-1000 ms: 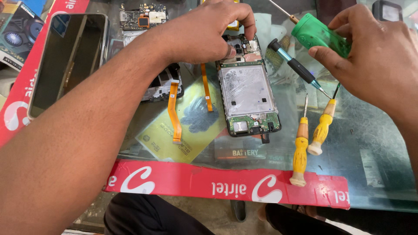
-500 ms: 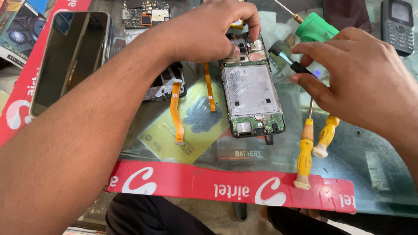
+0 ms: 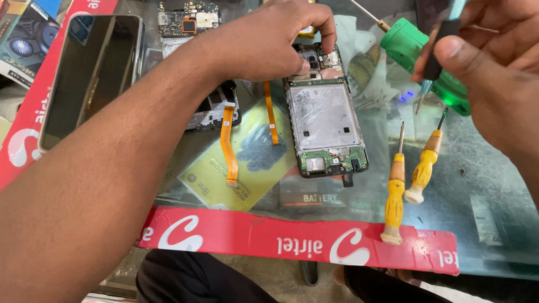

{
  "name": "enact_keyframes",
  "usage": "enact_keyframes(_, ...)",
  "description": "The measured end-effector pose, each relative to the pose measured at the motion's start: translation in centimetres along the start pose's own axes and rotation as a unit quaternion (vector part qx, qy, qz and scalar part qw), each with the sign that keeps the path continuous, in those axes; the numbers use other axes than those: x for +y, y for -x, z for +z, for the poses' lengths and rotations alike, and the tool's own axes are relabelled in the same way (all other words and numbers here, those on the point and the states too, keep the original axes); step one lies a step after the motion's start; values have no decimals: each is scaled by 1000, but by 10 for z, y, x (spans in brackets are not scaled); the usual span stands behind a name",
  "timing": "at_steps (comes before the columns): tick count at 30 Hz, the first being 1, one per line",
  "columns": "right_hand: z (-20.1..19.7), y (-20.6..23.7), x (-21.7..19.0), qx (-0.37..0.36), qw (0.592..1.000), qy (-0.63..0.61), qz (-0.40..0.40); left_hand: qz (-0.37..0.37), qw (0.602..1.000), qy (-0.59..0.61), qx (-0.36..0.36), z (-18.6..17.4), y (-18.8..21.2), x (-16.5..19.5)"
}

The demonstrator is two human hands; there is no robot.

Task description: The person uses a screwdriver to remove screws from the internal frame of a disassembled smartphone. They then use a green electric screwdriver to remove additional screws from the motherboard area. Finally, they use a small screwdriver to adjust components near the bottom of the phone.

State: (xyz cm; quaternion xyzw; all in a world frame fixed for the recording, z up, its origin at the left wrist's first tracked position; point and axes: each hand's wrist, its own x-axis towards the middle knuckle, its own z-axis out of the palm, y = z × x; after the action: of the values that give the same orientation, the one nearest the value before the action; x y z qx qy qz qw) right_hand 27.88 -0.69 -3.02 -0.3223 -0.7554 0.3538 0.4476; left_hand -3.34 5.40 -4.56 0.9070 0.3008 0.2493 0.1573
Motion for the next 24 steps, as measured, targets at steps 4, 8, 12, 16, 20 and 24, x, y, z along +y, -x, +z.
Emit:
enact_keyframes(4,-2,6,8,2,983,-181,30,-1,1000,13,-7,2,-1,-2)
enact_keyframes(8,9,9,-3,2,954,-300,18,40,999,26,-7,2,-3,-5)
enact_keyframes(12,32,-9,-18,-25,973,-222,54,73,997,32,-16,2,-4,-7)
enact_keyframes(16,54,-24,-10,-83,985,-121,92,131,990,-7,57,6,-3,-6)
enact_keyframes(20,45,-16,3,-112,989,-74,61,50,999,4,8,6,-6,-6)
enact_keyframes(24,37,-9,11,-140,987,17,82,71,997,2,5,4,-6,-4)
